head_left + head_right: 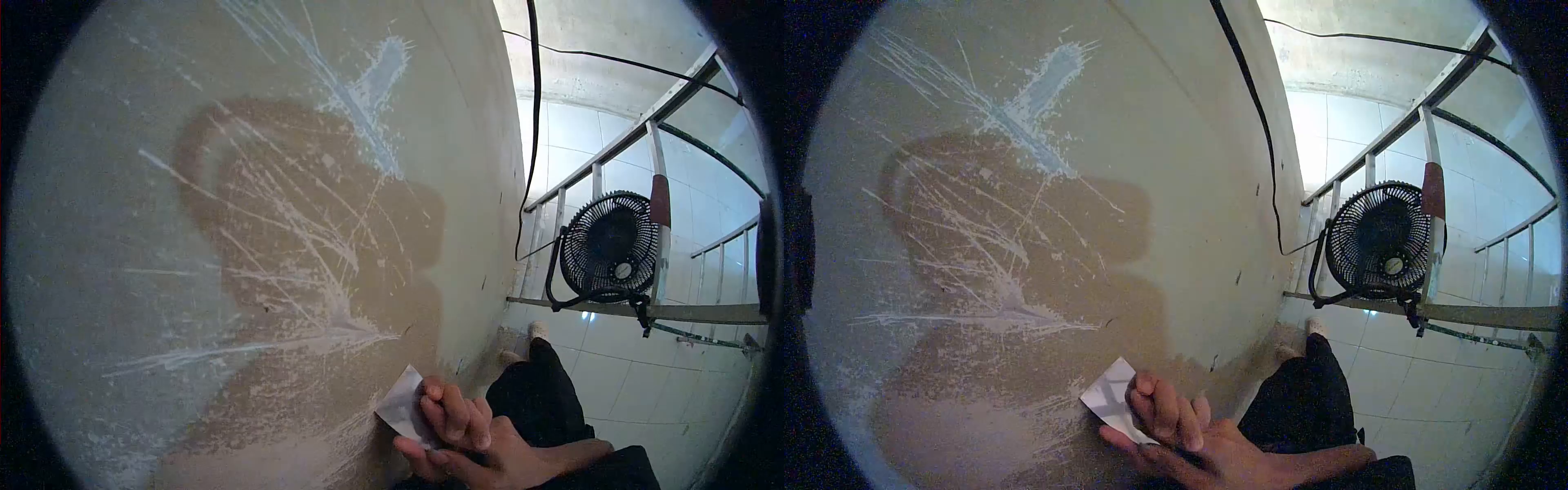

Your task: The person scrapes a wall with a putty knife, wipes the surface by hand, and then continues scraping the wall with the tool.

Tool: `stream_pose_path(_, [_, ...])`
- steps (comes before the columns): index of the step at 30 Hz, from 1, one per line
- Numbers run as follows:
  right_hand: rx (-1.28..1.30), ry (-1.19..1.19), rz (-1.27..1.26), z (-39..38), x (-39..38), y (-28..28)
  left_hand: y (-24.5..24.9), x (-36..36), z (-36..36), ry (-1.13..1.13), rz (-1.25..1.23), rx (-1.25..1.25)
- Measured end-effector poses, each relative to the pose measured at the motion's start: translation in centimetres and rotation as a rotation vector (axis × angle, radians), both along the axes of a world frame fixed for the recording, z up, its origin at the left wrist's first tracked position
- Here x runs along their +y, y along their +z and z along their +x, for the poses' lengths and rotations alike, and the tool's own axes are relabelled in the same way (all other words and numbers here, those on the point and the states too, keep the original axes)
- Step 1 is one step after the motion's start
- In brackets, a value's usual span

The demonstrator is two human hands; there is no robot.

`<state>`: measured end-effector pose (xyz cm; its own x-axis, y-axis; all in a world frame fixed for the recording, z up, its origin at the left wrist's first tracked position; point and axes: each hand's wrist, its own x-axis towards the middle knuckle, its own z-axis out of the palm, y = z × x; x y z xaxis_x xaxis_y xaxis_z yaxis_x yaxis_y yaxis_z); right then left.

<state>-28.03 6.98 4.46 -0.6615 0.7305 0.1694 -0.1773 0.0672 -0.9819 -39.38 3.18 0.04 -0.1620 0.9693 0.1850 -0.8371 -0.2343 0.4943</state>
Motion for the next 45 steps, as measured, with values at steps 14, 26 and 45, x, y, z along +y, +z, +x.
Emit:
stream_pose_path(14, [0.249,-0.024,-0.409,-0.7,-0.6,1.0,2.5,1.7,2.2,0.092,-0.040,-0.105])
stream_pose_path(26, [-0.075,0.121,-0.082,0.5,0.4,0.7,3.3,2.0,2.4,0.128,-0.101,-0.015])
stream_pose_path(45, [-0.042,-0.083,-0.198,-0.1,-1.8,1.0,3.2,1.1,2.2,0.057,-0.158,0.021])
